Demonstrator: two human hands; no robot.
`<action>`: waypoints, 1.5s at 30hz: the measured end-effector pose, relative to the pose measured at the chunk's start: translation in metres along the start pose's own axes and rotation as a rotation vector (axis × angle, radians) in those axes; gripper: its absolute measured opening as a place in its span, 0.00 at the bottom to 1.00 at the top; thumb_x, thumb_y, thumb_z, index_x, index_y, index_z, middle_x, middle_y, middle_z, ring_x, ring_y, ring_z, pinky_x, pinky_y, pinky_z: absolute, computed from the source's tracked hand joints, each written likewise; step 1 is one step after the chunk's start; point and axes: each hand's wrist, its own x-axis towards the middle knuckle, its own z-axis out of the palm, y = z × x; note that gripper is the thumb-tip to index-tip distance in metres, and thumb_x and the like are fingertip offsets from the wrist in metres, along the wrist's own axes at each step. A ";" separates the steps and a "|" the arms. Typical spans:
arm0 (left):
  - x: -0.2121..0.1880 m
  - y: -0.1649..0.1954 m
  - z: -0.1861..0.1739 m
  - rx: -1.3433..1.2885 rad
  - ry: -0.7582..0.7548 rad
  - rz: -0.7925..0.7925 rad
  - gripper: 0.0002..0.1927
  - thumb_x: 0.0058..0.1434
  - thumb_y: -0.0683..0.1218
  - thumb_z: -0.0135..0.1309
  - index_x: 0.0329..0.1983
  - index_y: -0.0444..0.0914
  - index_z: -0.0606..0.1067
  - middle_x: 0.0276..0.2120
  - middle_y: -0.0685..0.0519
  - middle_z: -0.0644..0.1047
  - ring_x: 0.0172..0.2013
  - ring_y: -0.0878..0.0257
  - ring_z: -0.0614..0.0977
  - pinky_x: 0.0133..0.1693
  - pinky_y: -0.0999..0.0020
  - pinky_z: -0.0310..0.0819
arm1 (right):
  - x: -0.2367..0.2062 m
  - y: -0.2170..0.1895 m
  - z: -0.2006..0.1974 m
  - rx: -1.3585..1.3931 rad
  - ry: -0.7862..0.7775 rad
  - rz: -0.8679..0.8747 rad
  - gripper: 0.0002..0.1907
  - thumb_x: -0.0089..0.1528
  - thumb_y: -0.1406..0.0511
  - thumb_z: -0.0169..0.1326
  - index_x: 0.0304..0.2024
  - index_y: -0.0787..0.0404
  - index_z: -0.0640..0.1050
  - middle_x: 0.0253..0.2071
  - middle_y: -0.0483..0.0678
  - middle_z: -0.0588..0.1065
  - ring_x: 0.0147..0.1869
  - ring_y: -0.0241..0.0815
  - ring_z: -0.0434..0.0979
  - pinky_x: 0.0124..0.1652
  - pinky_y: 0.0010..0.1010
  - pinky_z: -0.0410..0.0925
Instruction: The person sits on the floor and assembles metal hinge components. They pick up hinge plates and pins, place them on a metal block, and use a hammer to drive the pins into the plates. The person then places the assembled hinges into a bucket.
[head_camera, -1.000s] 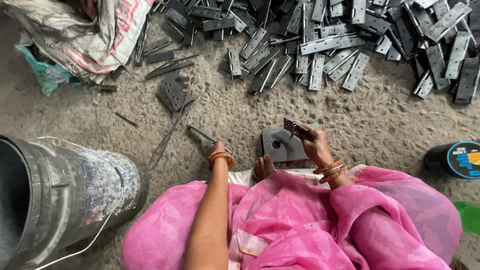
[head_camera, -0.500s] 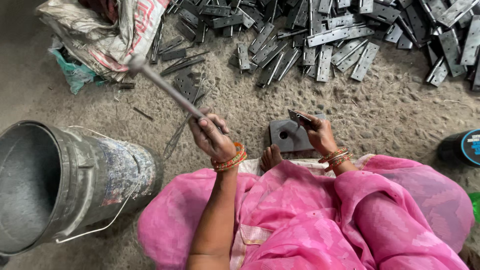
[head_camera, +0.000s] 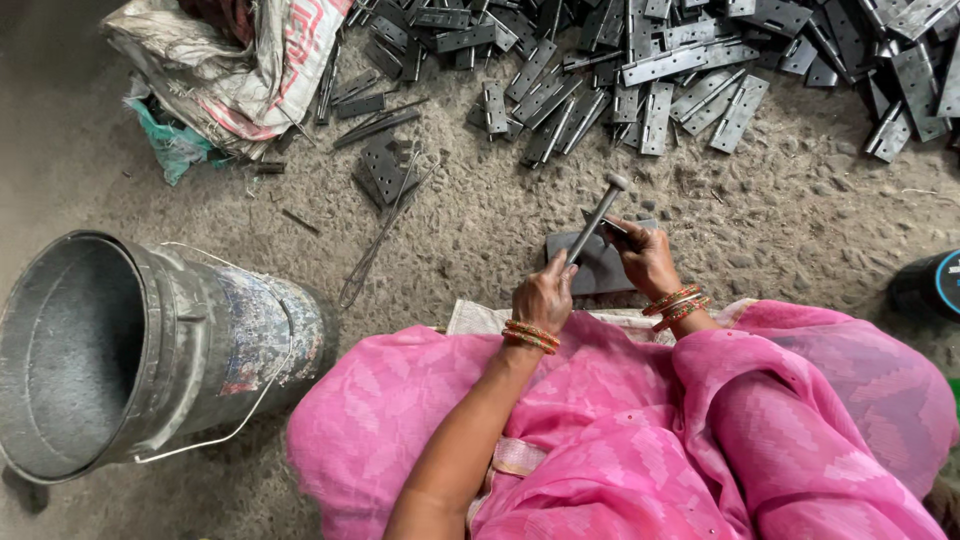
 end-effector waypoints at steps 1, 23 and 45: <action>0.001 0.000 -0.001 -0.031 0.060 0.026 0.19 0.72 0.55 0.51 0.61 0.43 0.78 0.20 0.49 0.77 0.19 0.61 0.76 0.21 0.64 0.67 | 0.000 0.000 0.000 0.095 -0.009 -0.015 0.18 0.65 0.77 0.54 0.56 0.61 0.82 0.43 0.37 0.81 0.44 0.24 0.74 0.46 0.20 0.71; -0.014 0.017 0.000 -0.062 0.009 0.063 0.19 0.70 0.52 0.48 0.60 0.42 0.77 0.21 0.49 0.80 0.17 0.60 0.79 0.19 0.61 0.72 | -0.007 -0.005 -0.005 -0.072 0.032 0.083 0.13 0.65 0.76 0.58 0.51 0.64 0.83 0.39 0.44 0.83 0.40 0.26 0.73 0.40 0.23 0.70; -0.013 0.008 0.005 -0.043 0.072 0.031 0.17 0.70 0.55 0.51 0.59 0.46 0.78 0.18 0.46 0.78 0.19 0.53 0.80 0.22 0.58 0.69 | -0.008 -0.003 -0.003 0.052 0.006 0.039 0.18 0.61 0.78 0.57 0.53 0.63 0.82 0.42 0.40 0.82 0.43 0.24 0.76 0.45 0.20 0.71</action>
